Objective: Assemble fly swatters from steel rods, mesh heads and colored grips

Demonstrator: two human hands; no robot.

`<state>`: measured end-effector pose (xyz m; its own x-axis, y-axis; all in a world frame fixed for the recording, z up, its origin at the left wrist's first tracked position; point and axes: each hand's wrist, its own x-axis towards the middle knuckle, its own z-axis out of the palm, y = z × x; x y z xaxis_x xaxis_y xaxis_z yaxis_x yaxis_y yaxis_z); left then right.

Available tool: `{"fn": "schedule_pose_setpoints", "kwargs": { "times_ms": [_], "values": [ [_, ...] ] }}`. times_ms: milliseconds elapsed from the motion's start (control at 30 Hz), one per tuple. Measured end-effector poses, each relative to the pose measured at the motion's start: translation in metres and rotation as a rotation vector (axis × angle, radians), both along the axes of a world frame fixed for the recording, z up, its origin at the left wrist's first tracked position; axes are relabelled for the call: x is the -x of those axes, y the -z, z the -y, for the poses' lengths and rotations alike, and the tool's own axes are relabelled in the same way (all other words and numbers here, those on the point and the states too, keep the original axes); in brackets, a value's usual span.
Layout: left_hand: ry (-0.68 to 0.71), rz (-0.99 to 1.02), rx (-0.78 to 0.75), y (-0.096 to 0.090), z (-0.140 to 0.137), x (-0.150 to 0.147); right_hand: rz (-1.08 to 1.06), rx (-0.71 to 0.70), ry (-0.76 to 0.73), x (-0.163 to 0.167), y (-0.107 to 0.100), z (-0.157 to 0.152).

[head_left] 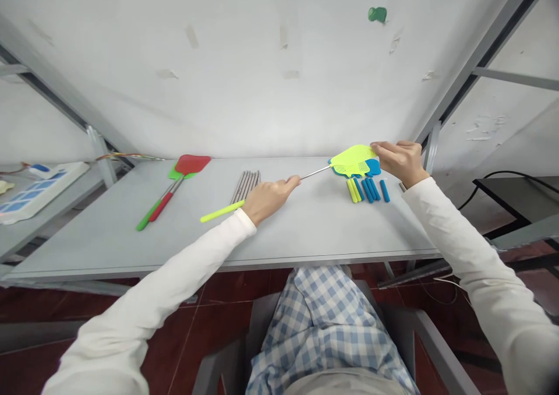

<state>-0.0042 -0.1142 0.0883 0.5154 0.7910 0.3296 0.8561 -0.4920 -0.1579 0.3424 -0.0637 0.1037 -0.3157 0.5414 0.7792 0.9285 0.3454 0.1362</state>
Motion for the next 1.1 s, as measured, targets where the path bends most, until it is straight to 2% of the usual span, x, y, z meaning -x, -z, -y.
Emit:
{"fn": "schedule_pose_setpoints", "kwargs": {
  "times_ms": [167, 267, 400, 567, 733, 833, 933, 1033, 1100],
  "values": [
    [0.003, -0.007, -0.001, 0.005, 0.008, 0.001, 0.083, 0.001, 0.008, -0.002, 0.001, 0.0],
    [-0.024, 0.014, 0.017, 0.004, 0.01, 0.004, 0.059, -0.031, -0.039, 0.004, 0.001, 0.005],
    [-0.044, 0.047, 0.056, -0.007, -0.001, 0.004, -0.161, -0.094, -0.15, 0.028, -0.007, 0.017],
    [0.06, 0.111, 0.06, -0.024, -0.02, -0.016, -0.38, -0.111, -0.243, 0.062, -0.025, 0.02],
    [0.13, 0.113, 0.071, -0.038, -0.017, -0.039, -0.449, -0.13, -0.191, 0.079, -0.033, 0.015],
    [0.135, 0.061, 0.101, -0.043, -0.007, -0.04, -0.489, -0.159, -0.166, 0.081, -0.031, 0.009],
    [0.112, 0.036, 0.124, -0.039, 0.001, -0.021, -0.537, -0.214, -0.151, 0.053, -0.034, -0.008],
    [0.094, 0.068, 0.157, -0.024, 0.007, 0.02, -0.755, -0.482, 0.027, -0.011, -0.044, -0.029],
    [0.055, 0.159, 0.192, -0.014, 0.01, 0.046, -0.89, -0.48, 0.03, -0.055, -0.047, -0.039]
  ]
}}
